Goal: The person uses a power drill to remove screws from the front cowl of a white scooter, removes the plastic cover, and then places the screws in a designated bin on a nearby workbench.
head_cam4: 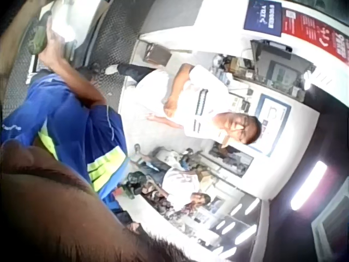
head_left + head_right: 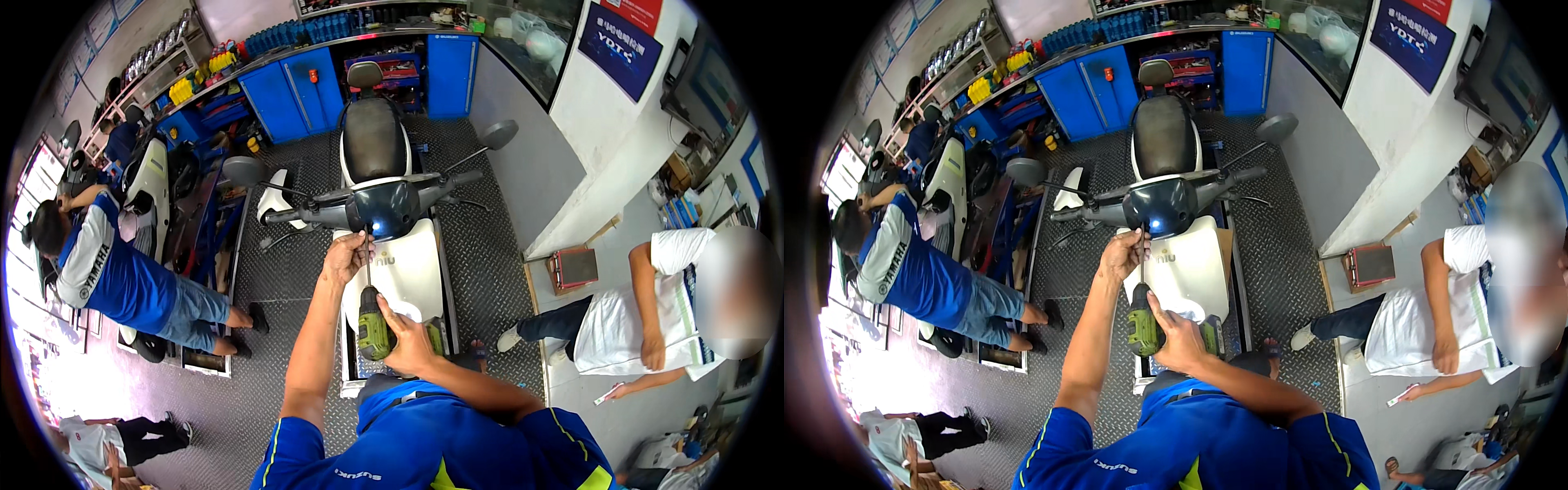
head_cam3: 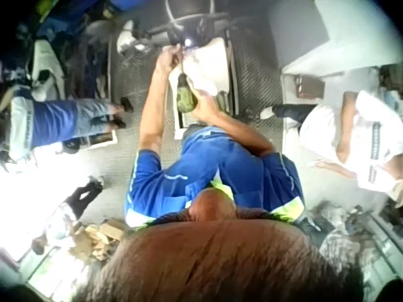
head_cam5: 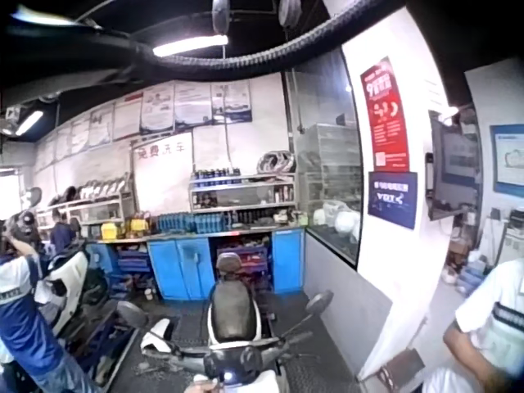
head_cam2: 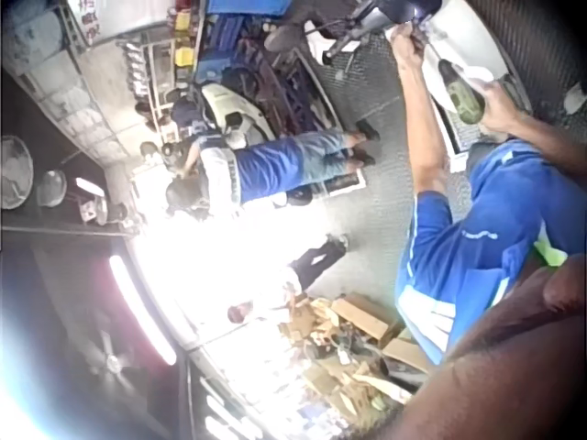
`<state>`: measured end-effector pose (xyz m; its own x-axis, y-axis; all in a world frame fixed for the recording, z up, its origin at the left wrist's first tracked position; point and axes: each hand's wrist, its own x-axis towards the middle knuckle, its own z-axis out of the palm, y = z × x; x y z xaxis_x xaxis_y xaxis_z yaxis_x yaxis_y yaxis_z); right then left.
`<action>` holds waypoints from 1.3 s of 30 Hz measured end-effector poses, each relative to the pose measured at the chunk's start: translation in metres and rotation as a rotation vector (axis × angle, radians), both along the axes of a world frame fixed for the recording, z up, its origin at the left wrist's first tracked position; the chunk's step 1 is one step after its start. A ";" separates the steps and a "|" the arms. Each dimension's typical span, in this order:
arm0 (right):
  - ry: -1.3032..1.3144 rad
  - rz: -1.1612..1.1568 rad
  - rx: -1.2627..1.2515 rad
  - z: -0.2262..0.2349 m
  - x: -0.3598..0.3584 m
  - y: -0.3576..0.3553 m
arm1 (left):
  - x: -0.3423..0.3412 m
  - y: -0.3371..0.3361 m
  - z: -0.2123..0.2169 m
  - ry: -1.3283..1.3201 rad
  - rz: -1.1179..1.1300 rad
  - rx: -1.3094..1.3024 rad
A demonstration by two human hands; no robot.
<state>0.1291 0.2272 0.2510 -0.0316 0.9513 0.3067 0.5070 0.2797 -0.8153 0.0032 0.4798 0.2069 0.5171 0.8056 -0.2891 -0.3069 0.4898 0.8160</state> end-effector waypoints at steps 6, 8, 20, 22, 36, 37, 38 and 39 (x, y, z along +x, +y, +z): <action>0.082 -0.030 0.072 -0.014 -0.004 -0.008 | -0.007 0.002 -0.007 -0.055 -0.065 0.110; 0.125 -0.056 0.144 -0.026 -0.009 -0.010 | -0.008 -0.002 -0.015 -0.129 -0.068 0.101; 0.249 -0.093 0.364 -0.077 -0.027 0.000 | -0.014 0.006 -0.018 -0.240 -0.145 0.249; 0.263 -0.096 0.325 -0.083 -0.029 -0.001 | -0.015 0.006 -0.026 -0.261 -0.135 0.223; 0.343 -0.110 0.445 -0.094 -0.032 0.026 | -0.011 0.033 -0.033 -0.292 -0.111 0.174; 0.339 -0.108 0.447 -0.093 -0.032 0.026 | -0.013 0.033 -0.034 -0.279 -0.109 0.178; 0.337 -0.101 0.425 -0.094 -0.031 0.027 | -0.012 0.034 -0.035 -0.273 -0.103 0.186; 0.334 -0.095 0.403 -0.095 -0.030 0.028 | -0.011 0.035 -0.035 -0.267 -0.098 0.194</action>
<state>0.0990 0.2553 0.1555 0.2108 0.7500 0.6269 0.2762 0.5695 -0.7742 -0.0080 0.5149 0.1721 0.6314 0.7752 0.0208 -0.4817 0.3710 0.7939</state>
